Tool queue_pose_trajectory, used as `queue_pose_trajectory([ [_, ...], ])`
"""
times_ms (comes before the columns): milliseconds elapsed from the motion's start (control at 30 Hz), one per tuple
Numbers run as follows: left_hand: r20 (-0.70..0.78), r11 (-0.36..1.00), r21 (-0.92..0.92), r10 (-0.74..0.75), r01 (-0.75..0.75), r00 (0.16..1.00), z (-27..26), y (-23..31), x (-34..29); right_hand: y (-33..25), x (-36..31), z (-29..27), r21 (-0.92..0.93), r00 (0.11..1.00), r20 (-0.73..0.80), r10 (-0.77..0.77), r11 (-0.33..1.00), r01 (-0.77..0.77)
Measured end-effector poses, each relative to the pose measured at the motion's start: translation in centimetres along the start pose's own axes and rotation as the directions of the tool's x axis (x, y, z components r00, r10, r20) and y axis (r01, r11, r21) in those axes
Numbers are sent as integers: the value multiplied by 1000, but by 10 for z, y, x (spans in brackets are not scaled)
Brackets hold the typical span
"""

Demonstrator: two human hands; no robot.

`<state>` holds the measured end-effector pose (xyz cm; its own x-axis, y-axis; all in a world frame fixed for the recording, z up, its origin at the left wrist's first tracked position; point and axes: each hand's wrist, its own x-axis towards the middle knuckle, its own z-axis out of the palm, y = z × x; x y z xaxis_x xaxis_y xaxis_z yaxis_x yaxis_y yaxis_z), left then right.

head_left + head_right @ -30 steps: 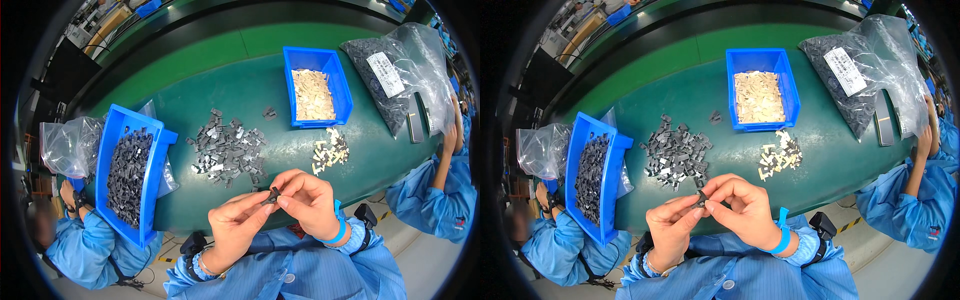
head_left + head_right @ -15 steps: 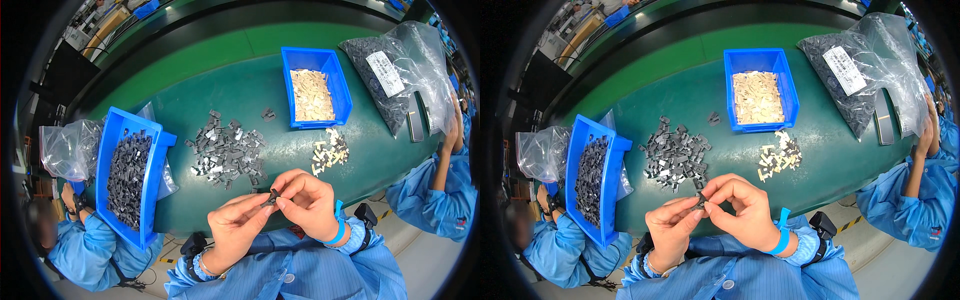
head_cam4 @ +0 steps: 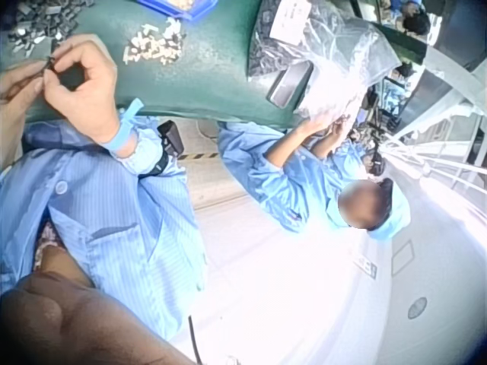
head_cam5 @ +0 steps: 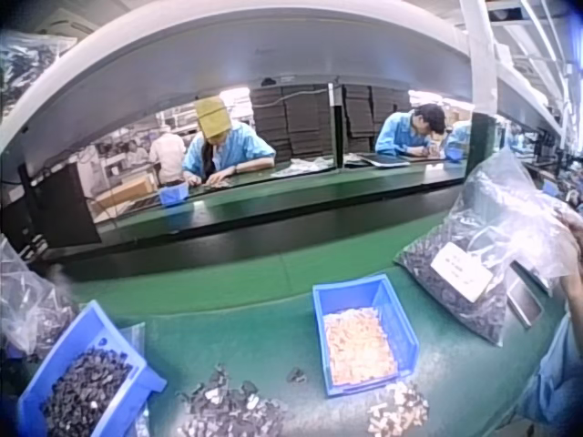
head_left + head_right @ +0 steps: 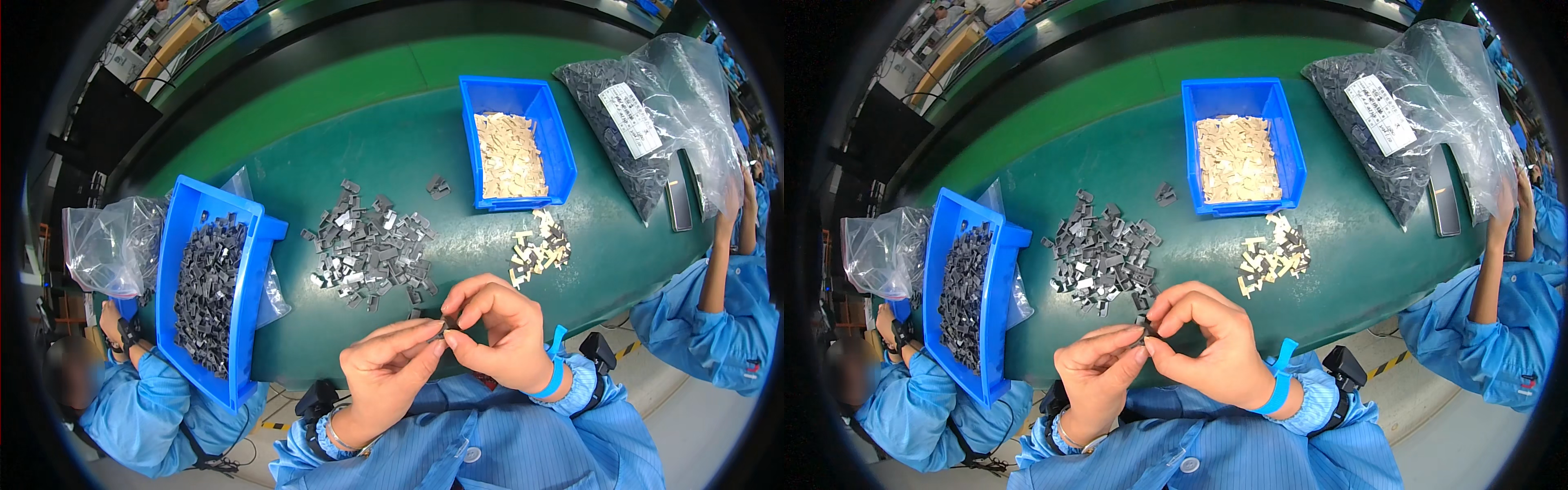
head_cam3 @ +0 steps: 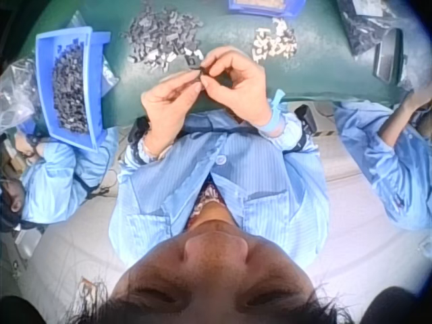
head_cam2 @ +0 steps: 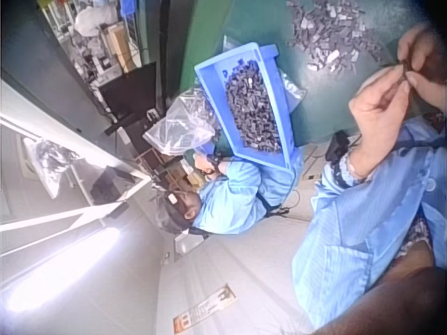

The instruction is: Assembling small grey and beige plastic or rubber components at a manufacturing workbench.

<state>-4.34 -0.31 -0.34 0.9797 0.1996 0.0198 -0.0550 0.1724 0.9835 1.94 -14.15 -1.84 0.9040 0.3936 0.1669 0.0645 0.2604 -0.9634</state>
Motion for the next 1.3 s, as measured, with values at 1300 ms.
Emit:
queue_pose_trajectory([
  [1300,251,745,-538,-306,395,918,-8,-1,4,-4,-2,-3,442,890,238,388,773,-455],
])
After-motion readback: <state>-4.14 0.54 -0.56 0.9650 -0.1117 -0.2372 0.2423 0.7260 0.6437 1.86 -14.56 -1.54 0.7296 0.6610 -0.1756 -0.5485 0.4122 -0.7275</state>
